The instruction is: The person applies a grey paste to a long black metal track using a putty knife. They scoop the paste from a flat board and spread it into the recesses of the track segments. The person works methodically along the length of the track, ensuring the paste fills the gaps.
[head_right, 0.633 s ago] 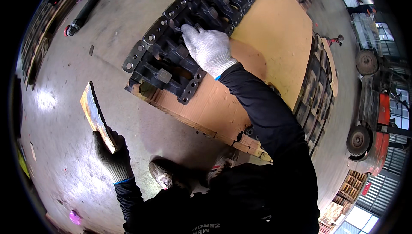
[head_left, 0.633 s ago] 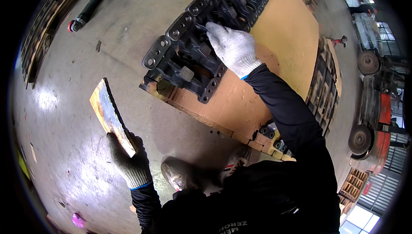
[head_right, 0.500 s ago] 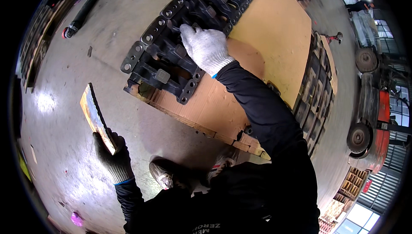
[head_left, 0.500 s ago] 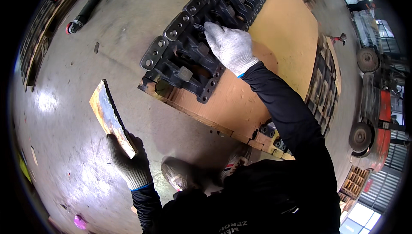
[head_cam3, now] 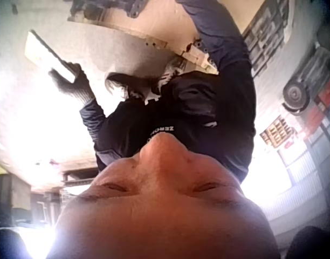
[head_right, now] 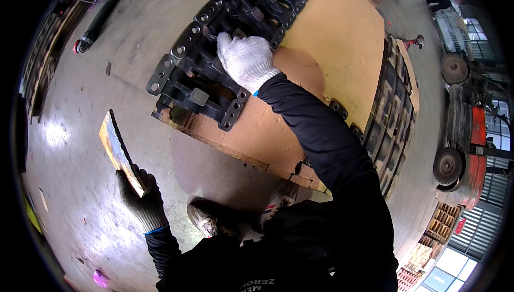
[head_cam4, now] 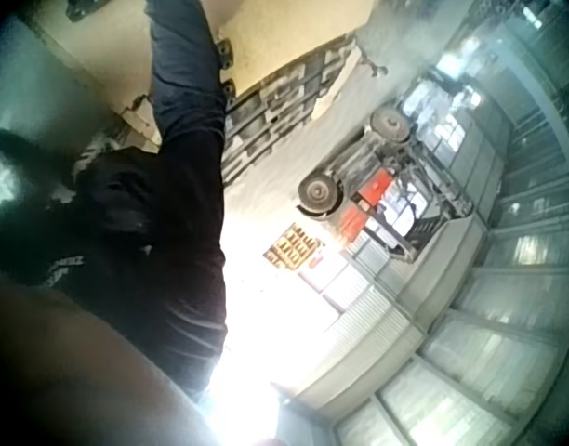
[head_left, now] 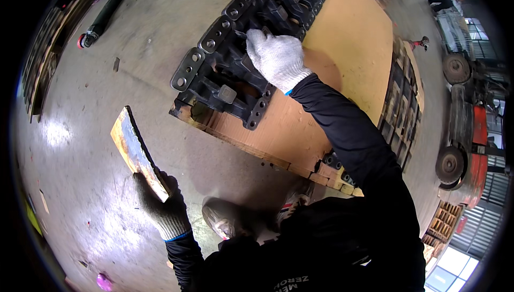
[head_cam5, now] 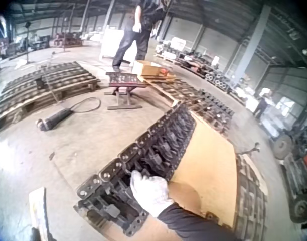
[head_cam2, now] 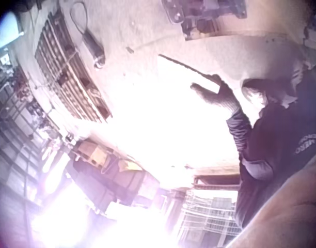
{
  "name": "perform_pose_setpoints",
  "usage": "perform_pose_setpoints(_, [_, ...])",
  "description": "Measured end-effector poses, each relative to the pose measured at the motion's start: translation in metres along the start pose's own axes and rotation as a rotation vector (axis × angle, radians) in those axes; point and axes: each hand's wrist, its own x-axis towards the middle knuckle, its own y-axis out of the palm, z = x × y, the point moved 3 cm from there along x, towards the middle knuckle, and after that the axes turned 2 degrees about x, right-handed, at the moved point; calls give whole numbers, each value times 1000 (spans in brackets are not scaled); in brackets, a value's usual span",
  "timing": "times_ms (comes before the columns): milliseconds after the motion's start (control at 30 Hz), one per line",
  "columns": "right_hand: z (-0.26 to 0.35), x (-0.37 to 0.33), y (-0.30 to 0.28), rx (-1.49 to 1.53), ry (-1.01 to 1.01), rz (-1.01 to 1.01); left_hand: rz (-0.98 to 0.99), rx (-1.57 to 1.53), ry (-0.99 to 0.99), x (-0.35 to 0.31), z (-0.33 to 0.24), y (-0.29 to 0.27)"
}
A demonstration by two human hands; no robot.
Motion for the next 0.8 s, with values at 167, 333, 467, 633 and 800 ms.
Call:
perform_pose_setpoints(167, [3,2,7,-46,22,33,-103,-252,-173,-1,-2,6])
perform_pose_setpoints(333, [1,4,7,-7,-21,15,-59,9,34,-3,7,1])
perform_pose_setpoints(467, [-1,9,13,17,-33,11,-3,-160,-73,2,6,0])
perform_pose_setpoints(633, [-7,3,-8,107,86,114,109,-245,-123,10,11,-16])
perform_pose_setpoints(800, [-13,-7,-25,235,51,-84,33,-260,-126,7,7,-13])
